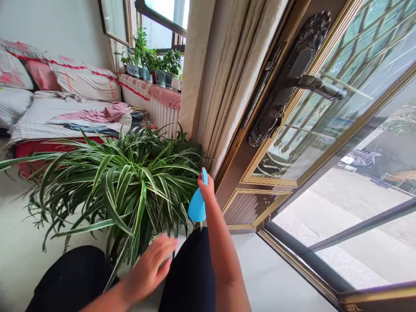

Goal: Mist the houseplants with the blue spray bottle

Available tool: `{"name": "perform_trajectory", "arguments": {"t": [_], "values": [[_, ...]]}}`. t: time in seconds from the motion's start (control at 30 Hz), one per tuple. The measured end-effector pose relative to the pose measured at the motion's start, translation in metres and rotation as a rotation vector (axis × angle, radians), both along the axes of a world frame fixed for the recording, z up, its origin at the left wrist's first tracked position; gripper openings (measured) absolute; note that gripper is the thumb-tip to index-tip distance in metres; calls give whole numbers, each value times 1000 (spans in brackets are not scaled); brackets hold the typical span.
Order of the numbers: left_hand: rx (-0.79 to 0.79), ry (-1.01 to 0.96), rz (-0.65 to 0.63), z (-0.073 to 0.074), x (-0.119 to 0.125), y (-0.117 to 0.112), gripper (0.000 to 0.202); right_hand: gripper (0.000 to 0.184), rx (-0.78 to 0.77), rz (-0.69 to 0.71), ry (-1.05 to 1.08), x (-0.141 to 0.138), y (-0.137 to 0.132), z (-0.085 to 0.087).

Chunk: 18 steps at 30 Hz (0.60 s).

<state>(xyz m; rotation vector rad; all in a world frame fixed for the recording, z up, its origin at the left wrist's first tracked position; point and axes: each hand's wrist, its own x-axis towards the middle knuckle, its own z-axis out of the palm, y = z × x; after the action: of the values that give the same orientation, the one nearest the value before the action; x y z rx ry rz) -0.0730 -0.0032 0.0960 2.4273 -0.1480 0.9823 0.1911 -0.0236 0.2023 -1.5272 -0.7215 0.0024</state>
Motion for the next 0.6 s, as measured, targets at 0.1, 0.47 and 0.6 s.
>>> {"name": "perform_trajectory", "arguments": {"t": [0.1,0.47,0.6], "values": [[-175,85,156,48,77,18,73,24,4,108,-15,-12,-5,-2],[-313,162,0,75,195,72,59,84,-63,379,-63,10,-5,-37],[-376,28,308,73,209,66,45,65,-39,405,154,39,-18,-79]]}}
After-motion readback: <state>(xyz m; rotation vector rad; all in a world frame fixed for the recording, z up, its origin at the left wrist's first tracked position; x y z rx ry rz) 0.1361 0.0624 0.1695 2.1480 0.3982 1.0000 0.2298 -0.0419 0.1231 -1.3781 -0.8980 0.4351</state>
